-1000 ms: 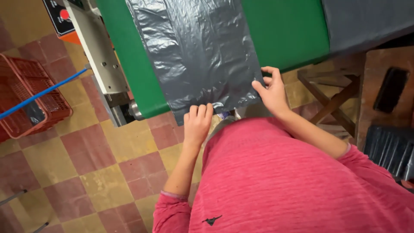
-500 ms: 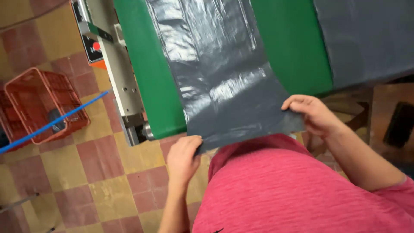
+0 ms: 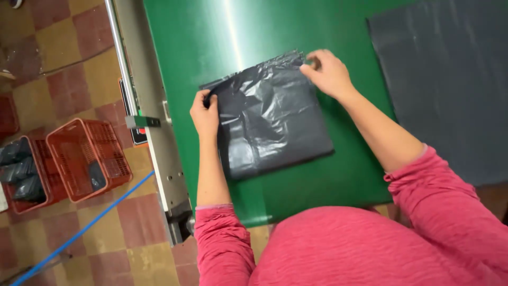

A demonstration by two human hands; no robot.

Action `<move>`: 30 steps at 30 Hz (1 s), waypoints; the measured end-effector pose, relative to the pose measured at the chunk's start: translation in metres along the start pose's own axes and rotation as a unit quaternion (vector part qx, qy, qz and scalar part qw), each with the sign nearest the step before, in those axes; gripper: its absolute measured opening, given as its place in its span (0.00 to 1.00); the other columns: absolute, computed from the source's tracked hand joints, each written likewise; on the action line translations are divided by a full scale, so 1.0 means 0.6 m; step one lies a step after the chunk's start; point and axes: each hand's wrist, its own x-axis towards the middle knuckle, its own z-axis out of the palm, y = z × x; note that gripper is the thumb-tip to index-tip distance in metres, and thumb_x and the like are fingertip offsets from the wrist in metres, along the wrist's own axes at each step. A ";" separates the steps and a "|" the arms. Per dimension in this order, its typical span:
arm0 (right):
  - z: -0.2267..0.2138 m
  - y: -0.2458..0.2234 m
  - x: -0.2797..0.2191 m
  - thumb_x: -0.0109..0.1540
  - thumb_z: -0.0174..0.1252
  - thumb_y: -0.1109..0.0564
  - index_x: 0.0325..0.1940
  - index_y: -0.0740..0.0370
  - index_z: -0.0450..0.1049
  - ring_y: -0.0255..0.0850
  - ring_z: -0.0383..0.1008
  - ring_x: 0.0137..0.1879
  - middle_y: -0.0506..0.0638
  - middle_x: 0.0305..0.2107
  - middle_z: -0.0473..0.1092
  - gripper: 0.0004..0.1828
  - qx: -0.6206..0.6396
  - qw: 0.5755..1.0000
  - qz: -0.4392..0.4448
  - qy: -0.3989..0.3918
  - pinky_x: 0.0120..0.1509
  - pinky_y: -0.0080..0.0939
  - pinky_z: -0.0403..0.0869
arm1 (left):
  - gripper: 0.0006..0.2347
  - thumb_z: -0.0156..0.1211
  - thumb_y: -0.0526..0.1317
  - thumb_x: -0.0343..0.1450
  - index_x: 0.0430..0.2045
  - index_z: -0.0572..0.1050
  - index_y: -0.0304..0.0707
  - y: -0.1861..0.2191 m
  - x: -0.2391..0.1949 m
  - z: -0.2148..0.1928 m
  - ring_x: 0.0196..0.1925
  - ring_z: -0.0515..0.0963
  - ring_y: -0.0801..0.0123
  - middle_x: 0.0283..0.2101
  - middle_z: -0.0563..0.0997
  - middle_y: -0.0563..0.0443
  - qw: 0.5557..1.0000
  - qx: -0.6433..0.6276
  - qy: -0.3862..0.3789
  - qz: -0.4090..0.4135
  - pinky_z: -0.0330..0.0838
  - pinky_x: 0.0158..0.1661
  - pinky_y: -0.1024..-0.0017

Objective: Folding individual black plastic bags into compact squares and stacking them.

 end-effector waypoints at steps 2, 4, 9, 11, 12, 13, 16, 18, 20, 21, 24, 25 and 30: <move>0.003 -0.013 0.056 0.62 0.63 0.45 0.61 0.60 0.70 0.54 0.76 0.45 0.61 0.46 0.74 0.28 -0.173 0.957 -0.218 0.085 0.47 0.53 0.74 | 0.07 0.66 0.34 0.71 0.40 0.78 0.32 -0.008 0.013 0.017 0.36 0.80 0.69 0.34 0.82 0.49 0.999 0.037 0.002 0.012 0.74 0.41 0.72; 0.015 -0.020 0.098 0.57 0.69 0.49 0.62 0.61 0.68 0.59 0.75 0.52 0.61 0.49 0.72 0.32 -0.328 0.833 -0.418 0.152 0.55 0.53 0.75 | 0.07 0.66 0.34 0.71 0.40 0.78 0.32 0.018 0.010 0.019 0.37 0.82 0.65 0.35 0.83 0.47 0.997 0.076 0.001 0.020 0.75 0.42 0.70; 0.066 -0.016 0.161 0.54 0.67 0.55 0.55 0.64 0.69 0.58 0.71 0.49 0.58 0.43 0.71 0.27 -0.410 0.883 -0.220 -0.056 0.54 0.57 0.69 | 0.18 0.68 0.39 0.69 0.50 0.74 0.29 0.121 -0.048 0.001 0.51 0.77 0.46 0.50 0.79 0.37 0.939 0.294 0.045 0.175 0.71 0.51 0.60; 0.079 -0.022 0.149 0.55 0.66 0.55 0.49 0.62 0.71 0.55 0.71 0.50 0.55 0.42 0.73 0.21 -0.469 0.856 -0.209 -0.067 0.55 0.56 0.68 | 0.19 0.65 0.43 0.72 0.52 0.73 0.29 0.103 -0.089 0.011 0.54 0.78 0.48 0.52 0.79 0.37 0.979 0.186 -0.036 0.080 0.72 0.55 0.60; 0.082 -0.026 0.139 0.55 0.66 0.55 0.42 0.59 0.73 0.53 0.71 0.51 0.53 0.40 0.74 0.14 -0.525 0.824 -0.198 -0.076 0.56 0.55 0.67 | 0.20 0.61 0.47 0.74 0.54 0.73 0.29 0.095 -0.111 0.015 0.56 0.80 0.50 0.55 0.80 0.38 0.990 0.072 -0.117 -0.013 0.72 0.59 0.60; 0.079 -0.034 0.104 0.55 0.66 0.55 0.42 0.59 0.73 0.53 0.71 0.51 0.53 0.40 0.74 0.14 -0.527 0.824 -0.195 -0.074 0.56 0.55 0.67 | 0.20 0.61 0.47 0.74 0.54 0.73 0.29 0.085 -0.114 0.011 0.56 0.80 0.50 0.55 0.80 0.38 0.990 0.069 -0.120 -0.012 0.72 0.59 0.60; 0.081 -0.048 -0.030 0.54 0.68 0.57 0.42 0.59 0.72 0.51 0.71 0.49 0.51 0.39 0.73 0.15 -0.429 0.815 -0.390 0.019 0.55 0.52 0.67 | 0.33 0.44 0.63 0.73 0.59 0.70 0.31 0.050 -0.138 -0.025 0.62 0.79 0.53 0.61 0.78 0.39 0.895 -0.259 -0.258 -0.255 0.70 0.61 0.61; 0.075 -0.060 -0.143 0.53 0.67 0.63 0.43 0.58 0.73 0.51 0.71 0.50 0.50 0.41 0.72 0.16 -0.333 0.814 -0.472 0.060 0.58 0.53 0.67 | 0.45 0.27 0.74 0.67 0.63 0.66 0.31 0.029 -0.146 -0.063 0.68 0.74 0.56 0.66 0.73 0.40 0.758 -0.478 -0.260 -0.360 0.65 0.62 0.60; 0.089 -0.016 -0.210 0.51 0.67 0.63 0.42 0.57 0.74 0.50 0.71 0.51 0.48 0.40 0.73 0.16 -0.335 0.811 -0.475 0.067 0.58 0.53 0.67 | 0.46 0.26 0.75 0.67 0.64 0.65 0.31 -0.004 -0.161 -0.089 0.67 0.73 0.55 0.67 0.72 0.40 0.729 -0.515 -0.230 -0.388 0.66 0.62 0.59; 0.099 0.010 -0.245 0.48 0.66 0.64 0.40 0.55 0.75 0.49 0.72 0.52 0.46 0.40 0.73 0.17 -0.331 0.811 -0.477 0.072 0.58 0.52 0.68 | 0.47 0.25 0.76 0.66 0.65 0.65 0.32 -0.022 -0.173 -0.104 0.67 0.73 0.55 0.67 0.71 0.40 0.699 -0.545 -0.197 -0.419 0.66 0.62 0.58; 0.131 0.068 -0.310 0.51 0.65 0.65 0.40 0.55 0.77 0.46 0.73 0.54 0.44 0.41 0.74 0.15 -0.359 0.804 -0.468 0.079 0.59 0.50 0.69 | 0.44 0.32 0.75 0.68 0.67 0.65 0.34 -0.068 -0.203 -0.119 0.67 0.72 0.53 0.68 0.70 0.41 0.726 -0.527 -0.161 -0.413 0.66 0.64 0.57; 0.138 0.079 -0.319 0.51 0.65 0.65 0.40 0.55 0.77 0.46 0.73 0.54 0.44 0.41 0.74 0.15 -0.360 0.803 -0.468 0.082 0.59 0.50 0.69 | 0.44 0.32 0.75 0.68 0.67 0.65 0.34 -0.063 -0.219 -0.126 0.67 0.72 0.53 0.68 0.70 0.41 0.726 -0.527 -0.163 -0.411 0.66 0.64 0.57; 0.150 0.105 -0.350 0.54 0.64 0.65 0.43 0.60 0.78 0.48 0.71 0.61 0.49 0.46 0.73 0.13 -0.390 0.803 -0.445 0.068 0.67 0.52 0.69 | 0.35 0.62 0.58 0.70 0.64 0.64 0.30 0.037 -0.295 -0.181 0.67 0.69 0.51 0.65 0.68 0.36 0.980 -0.164 -0.098 -0.064 0.66 0.62 0.58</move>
